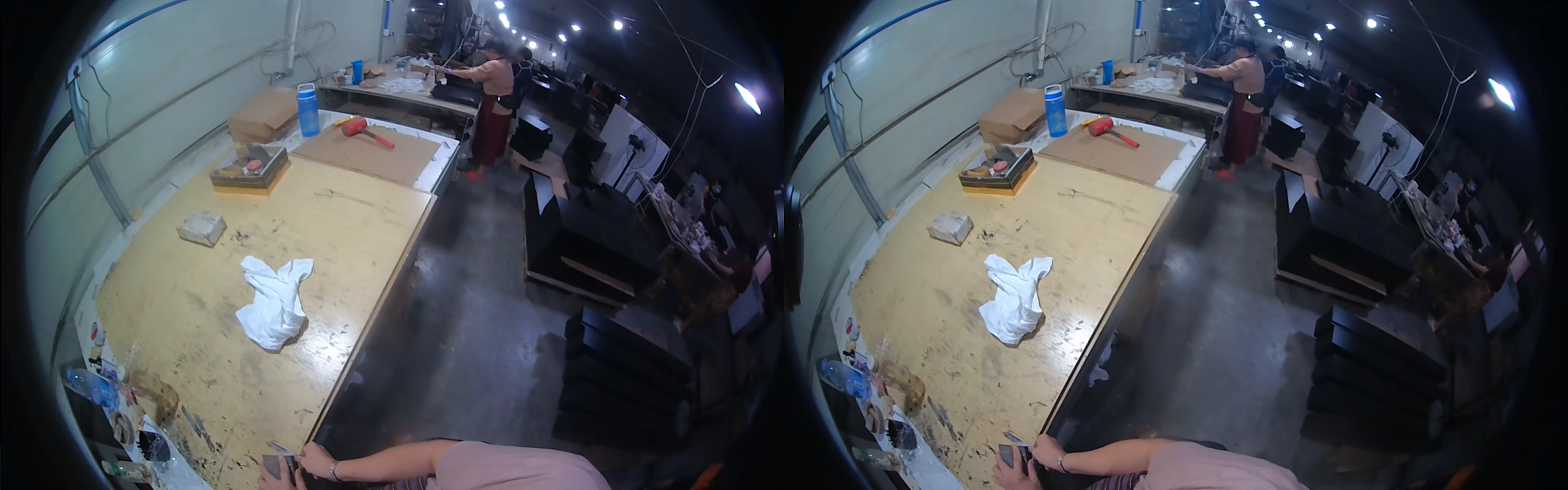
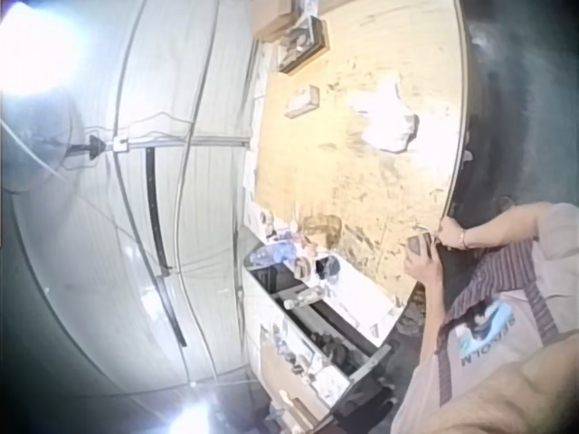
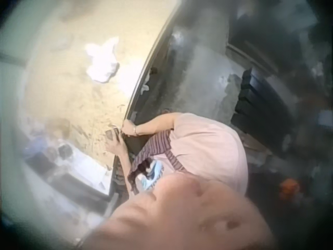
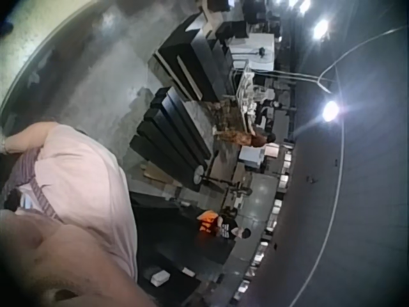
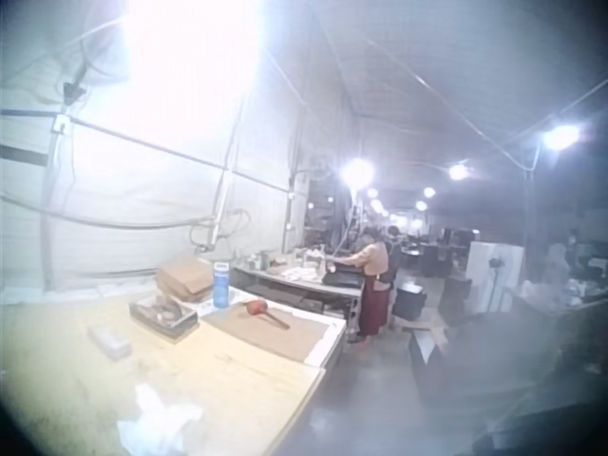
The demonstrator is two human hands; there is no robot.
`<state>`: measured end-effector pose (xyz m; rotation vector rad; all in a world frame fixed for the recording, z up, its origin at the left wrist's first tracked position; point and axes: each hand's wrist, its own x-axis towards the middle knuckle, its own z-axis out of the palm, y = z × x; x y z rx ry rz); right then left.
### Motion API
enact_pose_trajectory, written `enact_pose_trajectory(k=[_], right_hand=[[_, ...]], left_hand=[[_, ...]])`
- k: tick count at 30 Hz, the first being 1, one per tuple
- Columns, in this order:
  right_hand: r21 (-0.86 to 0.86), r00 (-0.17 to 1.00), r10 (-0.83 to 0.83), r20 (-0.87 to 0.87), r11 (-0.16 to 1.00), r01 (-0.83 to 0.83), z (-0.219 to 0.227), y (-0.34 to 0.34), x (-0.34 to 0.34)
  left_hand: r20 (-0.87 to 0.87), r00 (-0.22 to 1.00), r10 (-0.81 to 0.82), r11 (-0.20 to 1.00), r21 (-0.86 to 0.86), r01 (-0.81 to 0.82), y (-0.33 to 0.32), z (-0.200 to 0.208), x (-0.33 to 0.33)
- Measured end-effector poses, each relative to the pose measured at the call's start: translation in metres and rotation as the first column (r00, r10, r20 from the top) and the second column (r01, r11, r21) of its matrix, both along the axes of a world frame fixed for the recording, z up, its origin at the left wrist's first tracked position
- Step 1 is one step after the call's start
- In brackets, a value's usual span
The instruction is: The person sands a small metal tool on a workbench using a sanding block. They then move to a large black wooden furniture piece and sand its edges and surfaces with the same block.
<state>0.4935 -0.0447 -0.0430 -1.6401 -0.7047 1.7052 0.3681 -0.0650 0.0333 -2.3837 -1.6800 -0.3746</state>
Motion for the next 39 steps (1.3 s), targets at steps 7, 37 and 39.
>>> enact_pose_trajectory(k=[7, 37, 39], right_hand=[[-0.024, 0.997, 0.036, -0.062, 0.999, -0.037, 0.005, -0.002, 0.000], [-0.085, 0.998, -0.036, -0.047, 0.996, 0.032, 0.036, 0.000, 0.008], [-0.107, 0.998, -0.038, -0.048, 0.994, 0.033, 0.035, -0.001, 0.007]], left_hand=[[0.127, 0.987, 0.103, 0.991, -0.099, -0.091, 0.058, -0.040, -0.055], [0.166, 0.982, 0.090, 0.993, -0.085, -0.076, 0.052, -0.011, -0.019], [0.174, 0.982, 0.072, 0.994, -0.088, -0.057, 0.029, -0.005, -0.013]])
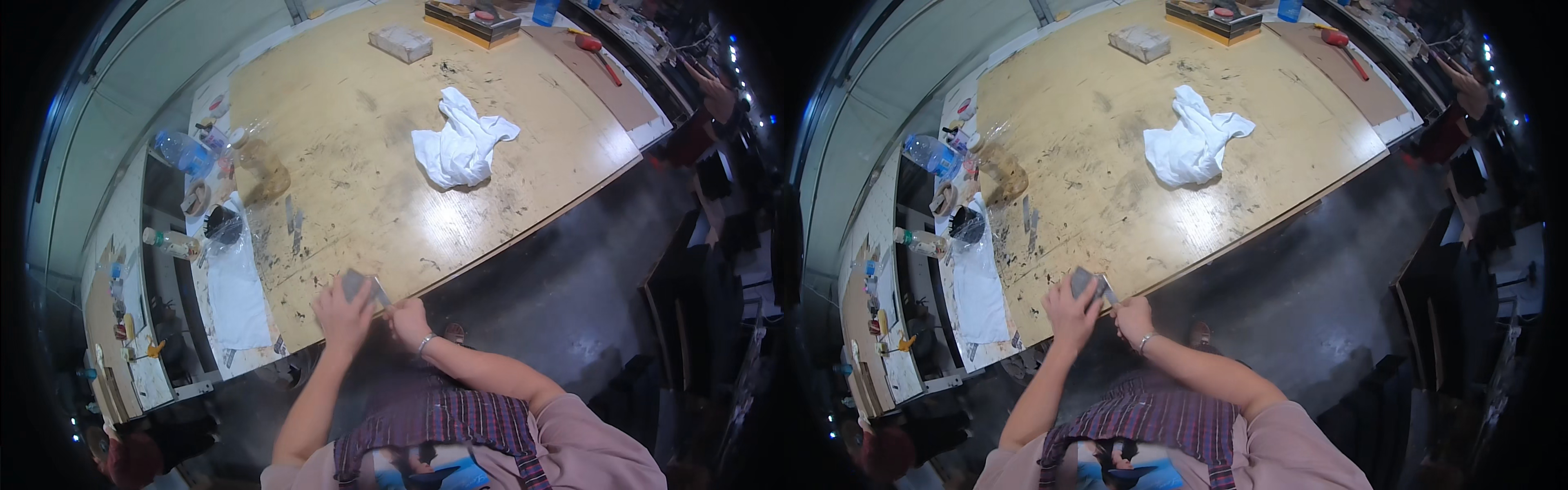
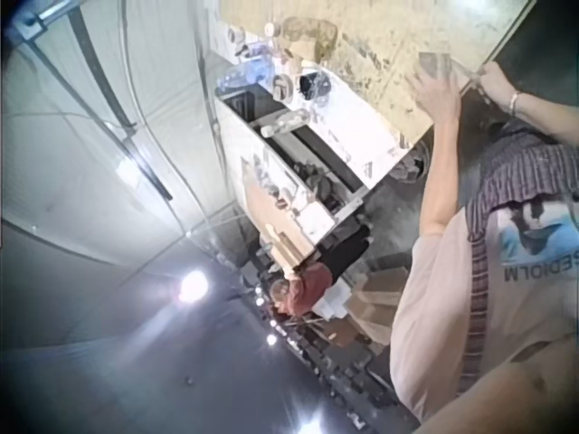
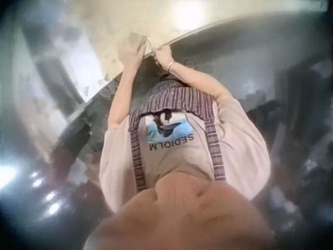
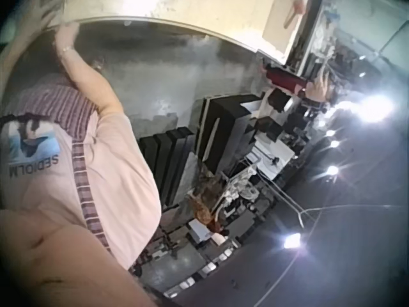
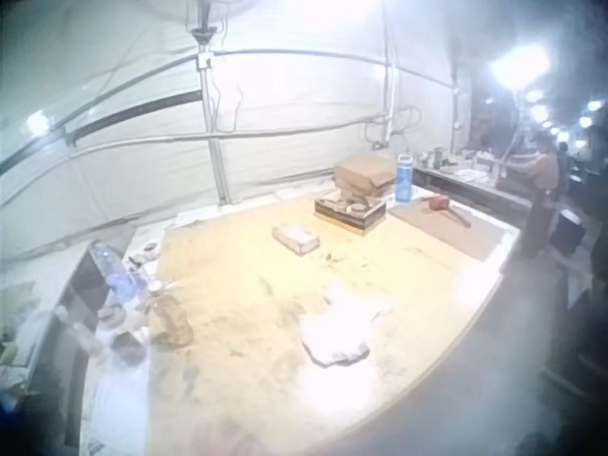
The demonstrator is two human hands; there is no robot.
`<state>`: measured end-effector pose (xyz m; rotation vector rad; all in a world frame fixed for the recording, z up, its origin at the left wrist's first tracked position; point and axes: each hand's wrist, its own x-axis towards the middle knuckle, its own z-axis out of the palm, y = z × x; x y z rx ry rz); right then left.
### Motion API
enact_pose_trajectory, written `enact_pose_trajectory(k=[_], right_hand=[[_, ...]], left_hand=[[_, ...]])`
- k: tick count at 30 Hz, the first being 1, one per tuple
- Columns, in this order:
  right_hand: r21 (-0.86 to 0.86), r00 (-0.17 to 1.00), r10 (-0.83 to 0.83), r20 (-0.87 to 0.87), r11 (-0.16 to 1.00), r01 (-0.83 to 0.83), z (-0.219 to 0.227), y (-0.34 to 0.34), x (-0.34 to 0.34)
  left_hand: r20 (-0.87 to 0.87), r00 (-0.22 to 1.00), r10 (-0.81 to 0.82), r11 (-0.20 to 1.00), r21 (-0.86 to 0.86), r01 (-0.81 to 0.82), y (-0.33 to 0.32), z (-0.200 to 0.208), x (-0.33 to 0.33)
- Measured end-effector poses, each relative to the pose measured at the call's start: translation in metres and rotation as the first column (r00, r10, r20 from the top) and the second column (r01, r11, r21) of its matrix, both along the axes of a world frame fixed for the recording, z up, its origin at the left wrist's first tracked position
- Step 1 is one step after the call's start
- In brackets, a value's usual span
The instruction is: The person sands a small metal tool on a workbench using a sanding block. They then move to a large black wooden furniture piece and sand its edges and surfaces with the same block.
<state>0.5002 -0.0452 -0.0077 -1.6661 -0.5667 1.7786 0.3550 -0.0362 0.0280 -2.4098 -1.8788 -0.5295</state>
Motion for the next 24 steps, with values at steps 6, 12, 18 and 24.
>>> enact_pose_trajectory(k=[6, 12, 18, 24], right_hand=[[0.011, 1.000, 0.008, 0.007, 1.000, -0.008, 0.004, 0.001, 0.001], [-0.065, 0.984, -0.029, -0.178, 0.998, 0.017, -0.011, 0.002, 0.010], [0.010, 0.997, 0.069, 0.028, 0.998, -0.070, -0.018, 0.004, -0.002], [-0.016, 0.996, 0.079, 0.031, 0.997, -0.078, -0.013, 0.004, 0.001]], left_hand=[[-0.019, 1.000, 0.011, 0.999, 0.037, -0.010, 0.030, -0.012, -0.008], [-0.016, 0.996, -0.093, 0.996, 0.015, 0.093, -0.004, -0.006, 0.006], [-0.076, 0.997, 0.015, 0.998, 0.060, -0.010, 0.032, -0.026, -0.014], [-0.079, 0.995, -0.055, 0.997, 0.055, 0.060, 0.006, -0.038, -0.016]])
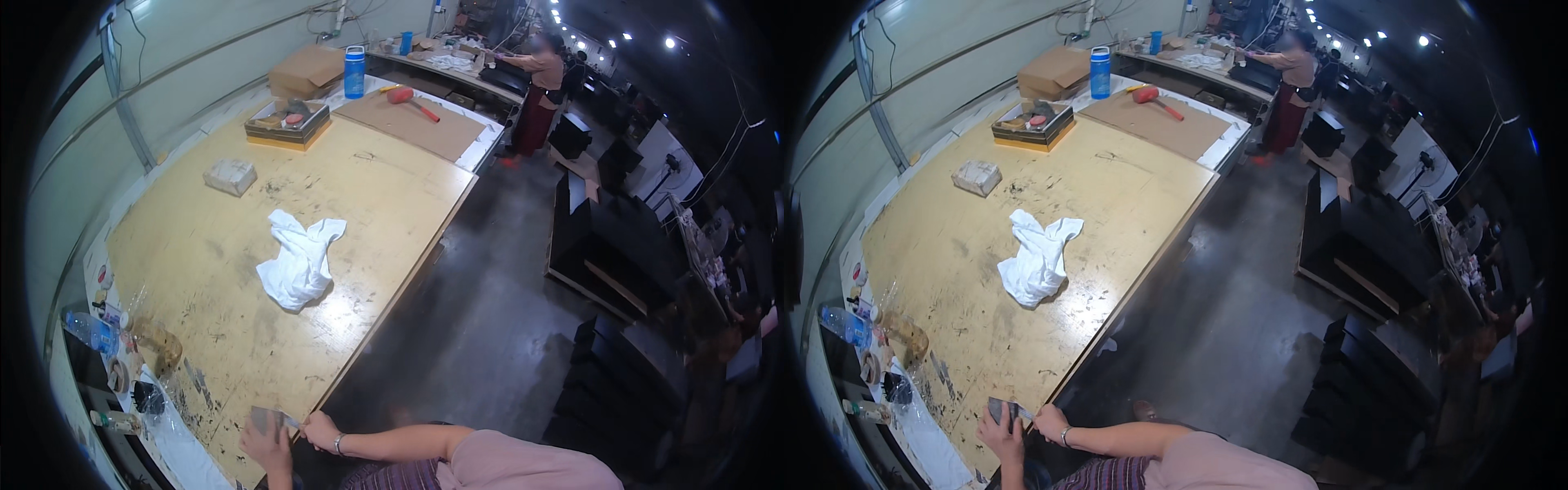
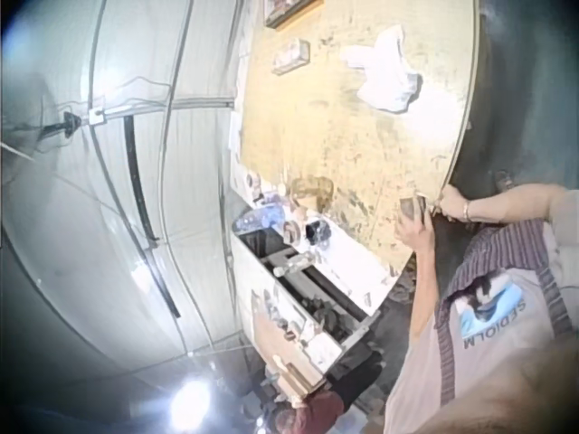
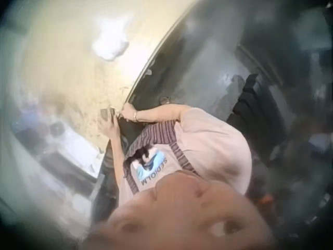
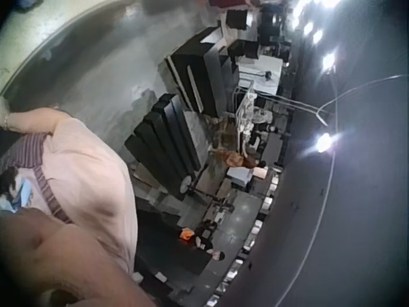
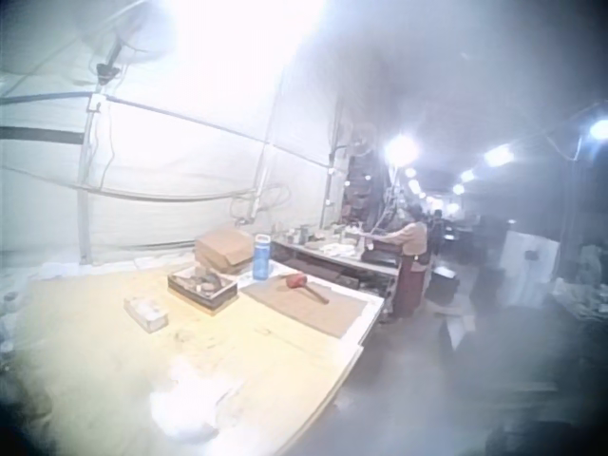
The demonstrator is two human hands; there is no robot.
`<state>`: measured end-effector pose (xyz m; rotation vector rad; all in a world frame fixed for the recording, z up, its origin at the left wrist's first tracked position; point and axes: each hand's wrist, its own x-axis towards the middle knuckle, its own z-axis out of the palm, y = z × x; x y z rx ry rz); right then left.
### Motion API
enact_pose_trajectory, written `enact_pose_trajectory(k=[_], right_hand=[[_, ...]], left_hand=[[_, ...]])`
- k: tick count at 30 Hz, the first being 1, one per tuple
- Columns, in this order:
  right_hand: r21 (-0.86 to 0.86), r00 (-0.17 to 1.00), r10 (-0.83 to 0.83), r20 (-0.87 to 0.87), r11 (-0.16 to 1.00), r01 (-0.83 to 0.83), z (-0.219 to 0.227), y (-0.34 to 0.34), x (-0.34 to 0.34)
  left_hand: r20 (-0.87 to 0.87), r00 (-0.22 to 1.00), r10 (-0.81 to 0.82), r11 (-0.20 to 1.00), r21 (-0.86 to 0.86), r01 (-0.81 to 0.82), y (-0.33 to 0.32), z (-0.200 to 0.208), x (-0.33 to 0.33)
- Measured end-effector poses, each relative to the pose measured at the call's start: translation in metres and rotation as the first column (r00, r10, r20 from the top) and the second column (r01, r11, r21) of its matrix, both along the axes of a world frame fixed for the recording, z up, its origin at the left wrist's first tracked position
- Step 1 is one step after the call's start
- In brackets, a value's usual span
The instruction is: The person sands a small metal tool on a workbench using a sanding block. They then move to a large black wooden furniture piece and sand its edges and surfaces with the same block.
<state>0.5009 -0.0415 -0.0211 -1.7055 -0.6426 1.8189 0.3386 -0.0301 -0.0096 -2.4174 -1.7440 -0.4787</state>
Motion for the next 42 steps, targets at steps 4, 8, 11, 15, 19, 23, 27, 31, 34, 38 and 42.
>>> enact_pose_trajectory(k=[4, 8, 11, 15, 19, 23, 27, 31, 34, 38, 42], right_hand=[[0.006, 1.000, 0.002, 0.005, 1.000, -0.002, -0.002, 0.000, -0.001], [0.006, 0.995, 0.082, 0.053, 0.997, -0.083, -0.003, 0.003, -0.007], [0.099, 0.977, 0.067, -0.203, 0.994, -0.048, -0.052, -0.004, -0.012], [-0.016, 0.953, -0.134, -0.270, 0.991, 0.135, -0.037, -0.001, 0.003], [0.038, 0.988, -0.114, -0.102, 0.992, 0.119, 0.011, -0.004, 0.000], [0.020, 0.998, -0.045, -0.054, 0.999, 0.047, 0.020, -0.005, -0.001], [0.020, 0.995, -0.073, -0.072, 0.997, 0.074, 0.016, -0.002, 0.007], [0.017, 0.992, -0.047, -0.119, 0.999, 0.049, 0.015, -0.003, 0.005], [0.010, 0.998, -0.046, -0.046, 0.999, 0.046, 0.022, 0.001, 0.003], [0.038, 0.990, -0.091, -0.112, 0.995, 0.096, 0.011, -0.002, 0.003], [0.011, 0.996, -0.051, -0.071, 0.999, 0.052, 0.015, -0.003, 0.000]], left_hand=[[-0.002, 0.999, 0.051, 0.999, 0.009, -0.051, 0.023, 0.008, -0.004], [0.001, 1.000, -0.026, 0.993, -0.112, 0.026, -0.030, -0.002, -0.010], [0.027, 1.000, -0.015, 0.999, -0.033, 0.015, 0.001, -0.004, -0.013], [-0.012, 0.999, 0.030, 0.999, 0.032, -0.029, 0.023, 0.023, -0.001], [0.079, 0.993, -0.083, 0.996, -0.030, 0.085, -0.031, 0.035, 0.014], [0.000, 0.995, 0.102, 0.991, 0.083, -0.101, 0.017, 0.029, -0.007], [0.027, 0.999, -0.036, 0.999, 0.027, 0.035, -0.004, 0.037, 0.010], [0.032, 0.999, -0.001, 0.998, 0.070, -0.001, 0.002, 0.029, 0.008], [0.009, 0.999, 0.043, 0.997, 0.070, -0.044, 0.027, 0.035, 0.003], [0.104, 0.990, -0.093, 0.993, -0.059, 0.099, -0.025, 0.042, 0.024], [-0.022, 0.999, 0.023, 0.999, -0.040, -0.024, 0.021, 0.039, 0.011]])
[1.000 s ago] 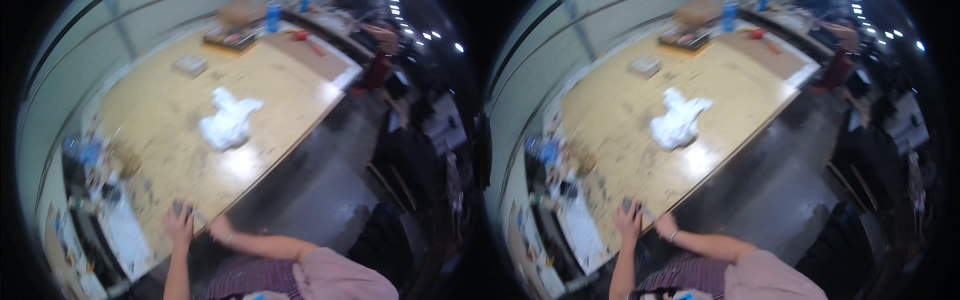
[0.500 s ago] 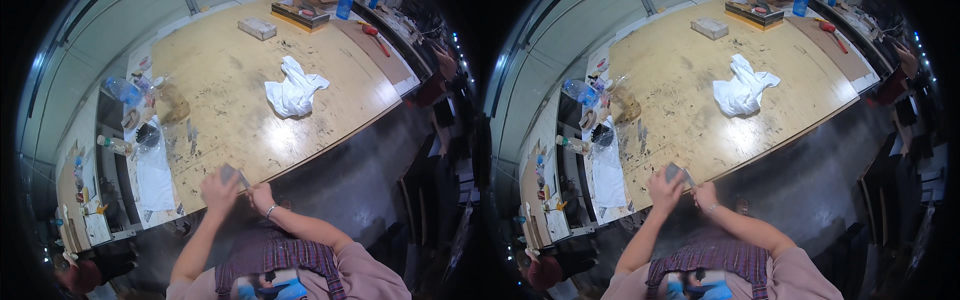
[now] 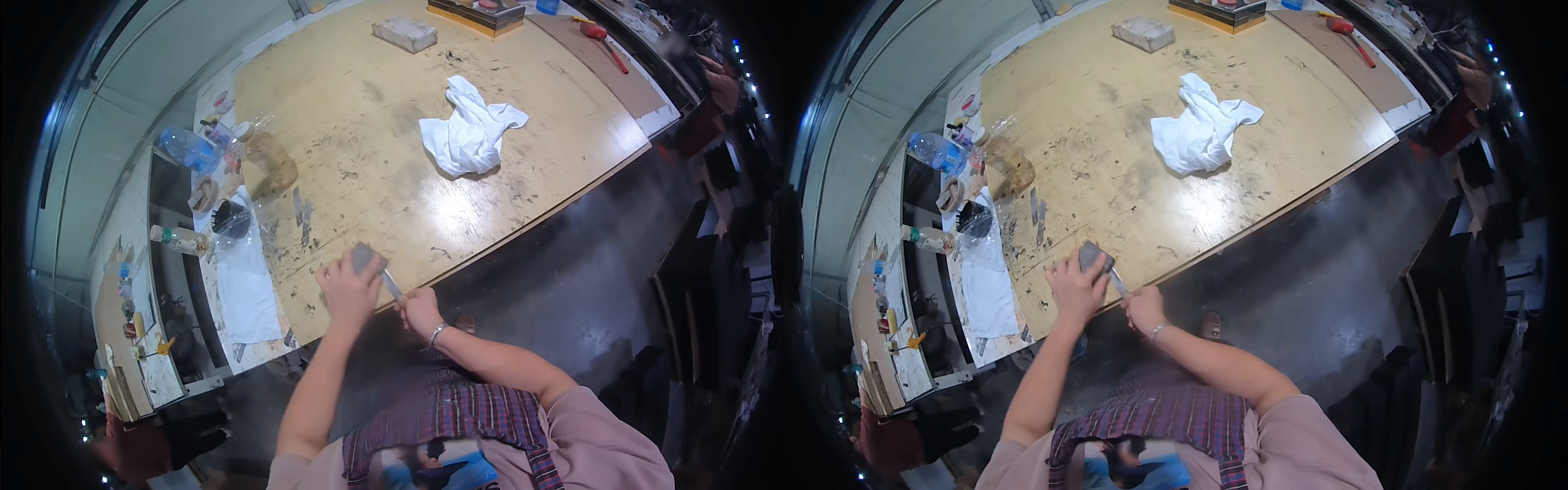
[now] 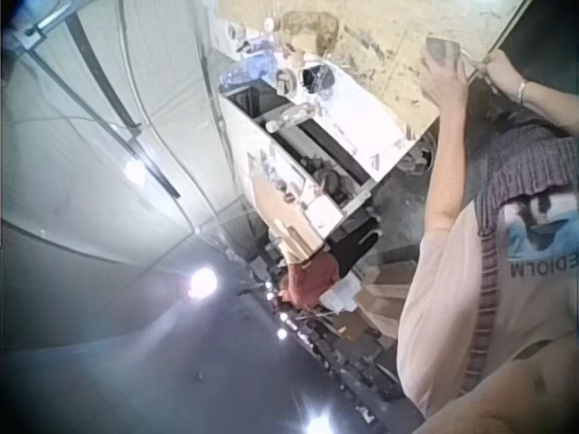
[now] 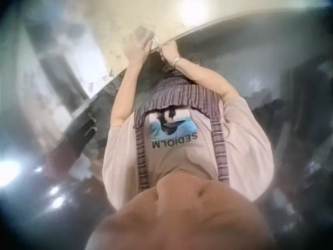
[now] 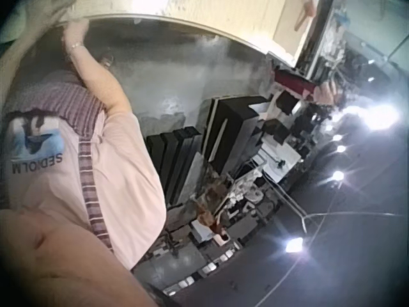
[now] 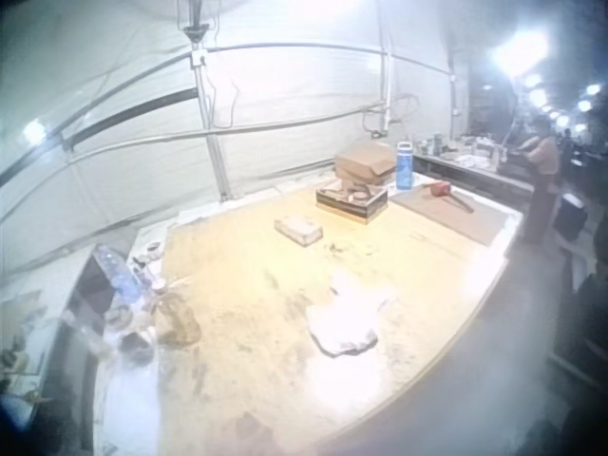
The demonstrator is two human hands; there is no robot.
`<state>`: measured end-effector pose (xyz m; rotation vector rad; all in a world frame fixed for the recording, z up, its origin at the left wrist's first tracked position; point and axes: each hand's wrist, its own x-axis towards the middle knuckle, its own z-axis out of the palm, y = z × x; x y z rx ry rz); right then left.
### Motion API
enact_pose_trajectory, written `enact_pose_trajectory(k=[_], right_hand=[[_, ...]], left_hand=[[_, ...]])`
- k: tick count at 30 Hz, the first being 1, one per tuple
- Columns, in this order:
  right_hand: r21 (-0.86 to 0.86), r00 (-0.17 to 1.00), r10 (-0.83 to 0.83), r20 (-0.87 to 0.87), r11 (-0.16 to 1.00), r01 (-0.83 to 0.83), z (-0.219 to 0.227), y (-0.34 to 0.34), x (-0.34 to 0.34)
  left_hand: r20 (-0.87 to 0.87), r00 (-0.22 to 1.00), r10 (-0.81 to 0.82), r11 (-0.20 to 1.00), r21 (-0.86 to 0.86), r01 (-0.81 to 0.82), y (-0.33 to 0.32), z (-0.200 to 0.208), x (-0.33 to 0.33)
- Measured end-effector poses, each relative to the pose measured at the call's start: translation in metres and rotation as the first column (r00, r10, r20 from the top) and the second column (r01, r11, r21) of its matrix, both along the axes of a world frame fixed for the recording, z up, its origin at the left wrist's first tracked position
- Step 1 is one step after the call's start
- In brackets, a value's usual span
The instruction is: The person sands a small metal tool on a workbench using a sanding block. They then move to a large black wooden furniture piece and sand its edges and surfaces with the same block.
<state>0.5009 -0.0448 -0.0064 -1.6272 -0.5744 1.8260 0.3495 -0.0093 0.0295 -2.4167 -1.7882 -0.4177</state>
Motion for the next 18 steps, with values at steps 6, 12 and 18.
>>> enact_pose_trajectory(k=[6, 12, 18], right_hand=[[0.049, 0.998, -0.058, 0.028, 0.997, 0.057, -0.020, 0.001, 0.003], [-0.020, 0.999, -0.015, 0.043, 1.000, 0.015, -0.019, 0.004, 0.007], [0.010, 0.999, -0.022, 0.028, 1.000, 0.022, -0.012, 0.006, 0.008]], left_hand=[[-0.177, 0.956, -0.234, 0.892, -0.431, 0.139, 0.019, 0.156, 0.060], [-0.164, 0.779, -0.606, 0.795, -0.169, 0.583, -0.057, 0.322, 0.152], [-0.102, 0.671, -0.734, 0.678, -0.143, 0.721, -0.064, 0.326, 0.162]])
